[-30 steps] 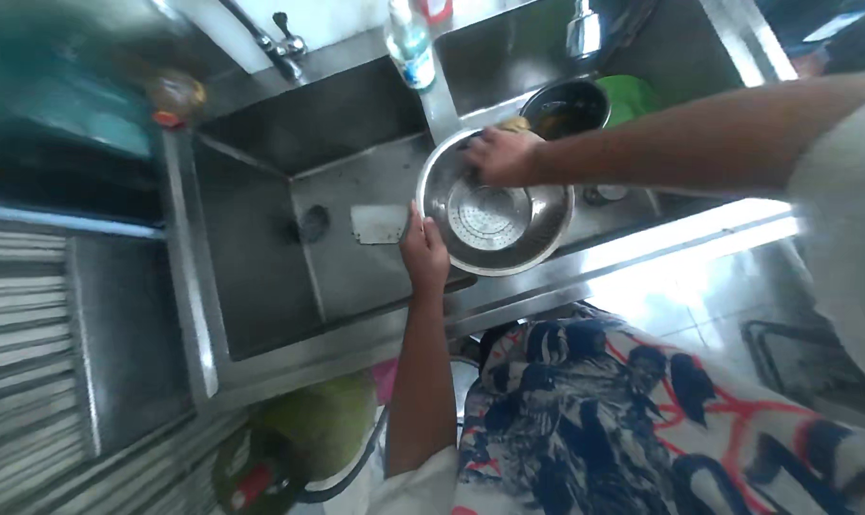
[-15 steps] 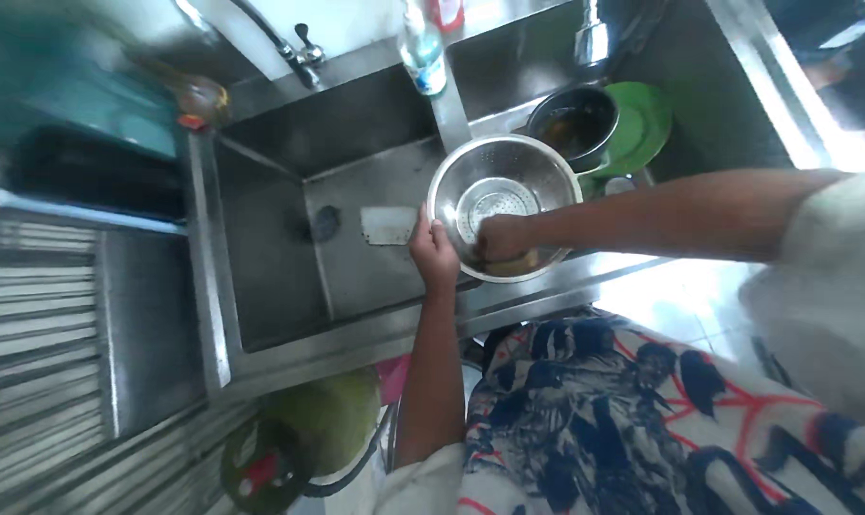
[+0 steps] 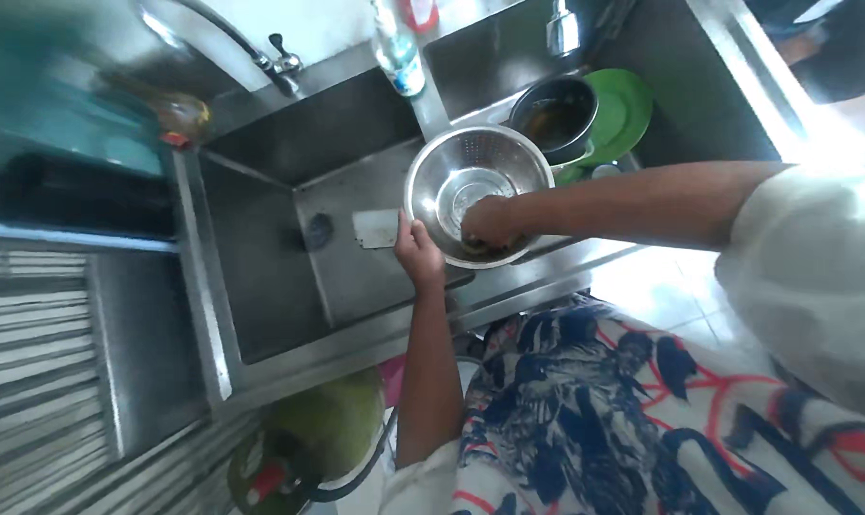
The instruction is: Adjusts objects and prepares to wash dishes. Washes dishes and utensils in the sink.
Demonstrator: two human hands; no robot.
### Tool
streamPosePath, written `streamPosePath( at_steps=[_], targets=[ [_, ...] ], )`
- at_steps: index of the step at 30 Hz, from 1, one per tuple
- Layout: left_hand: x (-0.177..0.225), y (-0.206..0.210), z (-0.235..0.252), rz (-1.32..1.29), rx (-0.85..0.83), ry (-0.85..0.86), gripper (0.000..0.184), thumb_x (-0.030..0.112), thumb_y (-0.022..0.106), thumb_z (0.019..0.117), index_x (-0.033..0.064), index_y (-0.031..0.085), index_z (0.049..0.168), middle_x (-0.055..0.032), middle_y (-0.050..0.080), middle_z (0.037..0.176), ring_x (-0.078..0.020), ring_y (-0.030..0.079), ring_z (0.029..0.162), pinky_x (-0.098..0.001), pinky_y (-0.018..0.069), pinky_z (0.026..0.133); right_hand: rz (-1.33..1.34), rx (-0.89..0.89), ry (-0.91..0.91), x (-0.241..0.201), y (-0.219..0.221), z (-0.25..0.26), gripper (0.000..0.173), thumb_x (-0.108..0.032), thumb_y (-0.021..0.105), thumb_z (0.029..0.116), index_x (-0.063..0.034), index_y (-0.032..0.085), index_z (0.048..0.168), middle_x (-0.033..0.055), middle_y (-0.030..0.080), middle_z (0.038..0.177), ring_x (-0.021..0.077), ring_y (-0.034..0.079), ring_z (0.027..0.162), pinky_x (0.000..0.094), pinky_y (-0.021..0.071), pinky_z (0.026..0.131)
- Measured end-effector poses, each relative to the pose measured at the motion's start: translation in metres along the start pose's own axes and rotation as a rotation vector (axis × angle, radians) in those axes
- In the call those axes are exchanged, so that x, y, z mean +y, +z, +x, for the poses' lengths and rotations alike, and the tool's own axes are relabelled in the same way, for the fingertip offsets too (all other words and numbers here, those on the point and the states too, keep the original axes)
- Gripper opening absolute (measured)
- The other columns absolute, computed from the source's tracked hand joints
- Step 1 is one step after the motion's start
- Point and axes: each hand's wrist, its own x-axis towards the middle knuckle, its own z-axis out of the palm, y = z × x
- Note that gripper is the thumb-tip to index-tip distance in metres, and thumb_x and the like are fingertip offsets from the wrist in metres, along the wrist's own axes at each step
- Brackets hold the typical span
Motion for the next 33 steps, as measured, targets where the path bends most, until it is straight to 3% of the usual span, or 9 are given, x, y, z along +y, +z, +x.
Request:
streamPosePath(
  at_steps=[7, 10, 14, 19, 22, 24, 27, 30, 33],
  targets=[
    [0.002, -0.004, 0.006, 0.107, -0.08, 0.052, 0.045, 0.011, 0.04, 0.1101, -0.0061, 0.042, 0.152, -0.0297, 0.065, 0.129, -0.0358, 0.068, 0.114, -0.0477, 0.0513, 0.101, -0.067, 0.218, 0.191, 0.041, -0.029, 0.034, 0.036, 0.0, 0.062, 0.0976, -0.0033, 0.065, 0.134, 0.027, 0.051, 0.147, 0.051, 0.049, 0.133, 0.0642, 0.0504, 0.096],
    [0.002, 0.001, 0.003, 0.095, -0.027, 0.019, 0.044, 0.013, 0.042, 0.11, -0.0038, 0.045, 0.151, -0.0281, 0.068, 0.121, -0.0339, 0.07, 0.104, -0.0482, 0.0542, 0.095, -0.007, 0.076, 0.319, 0.03, -0.017, -0.002, 0.026, -0.003, 0.062, 0.0981, 0.0038, 0.068, 0.122, 0.031, 0.061, 0.13, 0.0514, 0.056, 0.124, 0.0655, 0.0487, 0.099],
    [0.002, 0.002, 0.005, 0.09, -0.045, -0.009, 0.045, 0.013, 0.043, 0.1098, -0.0012, 0.045, 0.152, -0.0268, 0.068, 0.124, -0.0342, 0.069, 0.108, -0.0493, 0.0537, 0.096, 0.054, 0.141, 0.023, -0.006, 0.025, 0.003, 0.02, -0.002, 0.07, 0.0916, -0.0001, 0.072, 0.111, 0.0226, 0.069, 0.114, 0.0439, 0.066, 0.108, 0.0642, 0.0529, 0.09],
    [0.011, -0.002, 0.004, 0.194, -0.077, 0.009, 0.045, 0.011, 0.042, 0.1098, -0.0038, 0.044, 0.152, -0.0272, 0.064, 0.132, -0.037, 0.066, 0.119, -0.0507, 0.0487, 0.105, -0.024, 0.162, 0.256, 0.017, -0.033, 0.031, 0.029, -0.001, 0.061, 0.0992, 0.0035, 0.065, 0.128, 0.0289, 0.05, 0.145, 0.05, 0.048, 0.134, 0.0598, 0.0511, 0.099],
    [0.011, 0.001, 0.003, 0.198, -0.036, -0.006, 0.044, 0.012, 0.043, 0.1094, -0.0027, 0.046, 0.151, -0.0272, 0.067, 0.126, -0.0374, 0.068, 0.114, -0.0524, 0.0502, 0.102, 0.009, 0.023, 0.371, 0.015, -0.02, -0.002, 0.025, -0.007, 0.061, 0.1004, 0.0057, 0.067, 0.122, 0.0305, 0.059, 0.134, 0.0496, 0.055, 0.127, 0.0627, 0.0486, 0.101],
    [0.009, 0.004, 0.003, 0.169, -0.034, -0.011, 0.044, 0.013, 0.042, 0.1095, -0.0017, 0.048, 0.15, -0.0254, 0.066, 0.131, -0.036, 0.066, 0.118, -0.0519, 0.049, 0.105, 0.03, -0.008, 0.23, 0.005, 0.008, -0.014, 0.023, -0.013, 0.069, 0.0959, 0.0022, 0.071, 0.113, 0.0261, 0.067, 0.117, 0.0467, 0.063, 0.113, 0.065, 0.0508, 0.093],
    [0.0, 0.005, 0.002, 0.114, -0.058, 0.018, 0.044, 0.012, 0.042, 0.1094, -0.0019, 0.048, 0.15, -0.0245, 0.064, 0.135, -0.0347, 0.065, 0.123, -0.0501, 0.048, 0.108, 0.543, 0.16, 0.279, -0.01, 0.02, 0.019, 0.024, -0.01, 0.069, 0.0939, 0.0048, 0.069, 0.113, 0.0258, 0.069, 0.111, 0.0419, 0.067, 0.107, 0.0626, 0.0514, 0.093],
    [0.002, 0.006, -0.002, 0.036, -0.074, -0.002, 0.045, 0.011, 0.04, 0.1104, -0.0028, 0.043, 0.153, -0.0273, 0.064, 0.133, -0.0353, 0.065, 0.12, -0.0494, 0.0484, 0.107, 1.301, 0.507, 0.611, -0.01, -0.009, 0.053, 0.028, -0.016, 0.056, 0.1044, 0.0016, 0.062, 0.125, 0.0212, 0.066, 0.109, 0.0297, 0.067, 0.09, 0.0488, 0.0564, 0.08],
    [-0.002, 0.01, -0.003, -0.037, -0.031, 0.006, 0.045, 0.009, 0.041, 0.1096, -0.0049, 0.043, 0.152, -0.0284, 0.064, 0.132, -0.0339, 0.067, 0.118, -0.0468, 0.05, 0.105, 1.333, 0.581, 0.583, -0.017, -0.013, 0.056, 0.027, -0.011, 0.059, 0.1008, 0.0003, 0.062, 0.125, 0.022, 0.066, 0.108, 0.0307, 0.067, 0.088, 0.0502, 0.0566, 0.077]
  ],
)
